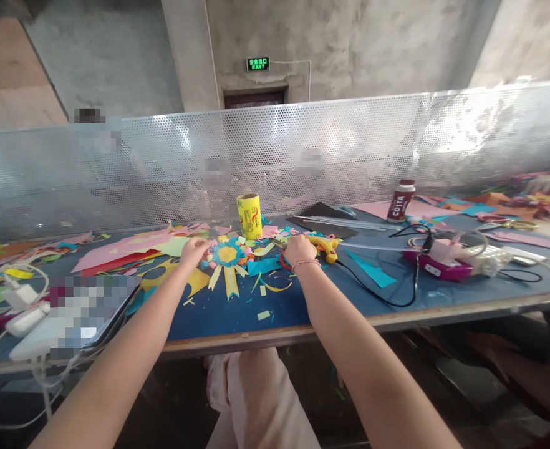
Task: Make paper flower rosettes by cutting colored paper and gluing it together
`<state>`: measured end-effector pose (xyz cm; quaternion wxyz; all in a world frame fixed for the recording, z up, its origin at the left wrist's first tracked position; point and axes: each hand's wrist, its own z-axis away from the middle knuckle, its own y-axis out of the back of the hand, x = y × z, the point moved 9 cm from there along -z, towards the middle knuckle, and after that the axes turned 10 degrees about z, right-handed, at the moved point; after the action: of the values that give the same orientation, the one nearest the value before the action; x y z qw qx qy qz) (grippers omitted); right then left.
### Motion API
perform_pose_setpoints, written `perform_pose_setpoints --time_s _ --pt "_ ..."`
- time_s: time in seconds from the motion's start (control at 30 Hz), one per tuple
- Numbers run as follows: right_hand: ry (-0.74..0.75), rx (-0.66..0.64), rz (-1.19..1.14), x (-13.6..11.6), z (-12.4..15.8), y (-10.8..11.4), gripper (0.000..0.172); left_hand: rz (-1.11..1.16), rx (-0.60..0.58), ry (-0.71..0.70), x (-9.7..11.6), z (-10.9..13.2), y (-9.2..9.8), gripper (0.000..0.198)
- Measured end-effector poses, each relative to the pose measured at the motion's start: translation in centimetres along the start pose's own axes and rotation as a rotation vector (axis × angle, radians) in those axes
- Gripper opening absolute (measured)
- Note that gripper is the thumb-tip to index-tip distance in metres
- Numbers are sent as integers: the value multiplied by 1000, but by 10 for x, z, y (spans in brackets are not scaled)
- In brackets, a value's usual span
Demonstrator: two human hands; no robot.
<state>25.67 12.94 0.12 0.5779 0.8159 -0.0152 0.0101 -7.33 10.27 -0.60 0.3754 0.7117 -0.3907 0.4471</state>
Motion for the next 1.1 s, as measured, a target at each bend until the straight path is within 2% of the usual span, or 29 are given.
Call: perform_pose_setpoints --time_s 0.1,0.17,0.27,0.33,0.4,0.53,0.67,0.73,0.83,0.93,1.1 --pt "65 120 36 -21 10 17 35 -255 -13 -144 9 1 -5 16" --pt "202 205 49 -45 17 24 35 -309 -25 -191 13 2 -8 13" --pt "410 147 15 -79 22 12 37 -291 -12 -219 21 5 -9 12" --pt "463 81 -2 -89 21 1 31 -255 -12 -240 28 8 -10 11" --pt "469 56 -10 -91 18 -5 26 -204 -31 -253 35 12 -12 10" --pt "461 52 -34 -88 17 -5 33 -141 -76 -244 44 20 -18 12" --pt "486 30 -36 -92 23 -5 43 -140 -77 -212 42 19 -20 18" --pt "492 23 -31 -94 25 -6 39 -197 -44 -223 41 18 -16 21" --pt "491 25 -40 -96 24 -5 30 -398 26 -376 53 22 -12 23" --pt "484 28 -63 -95 22 -5 27 -627 58 -556 71 35 -16 36" --pt "434 69 -143 -90 18 1 28 -847 52 -699 89 56 -30 47"
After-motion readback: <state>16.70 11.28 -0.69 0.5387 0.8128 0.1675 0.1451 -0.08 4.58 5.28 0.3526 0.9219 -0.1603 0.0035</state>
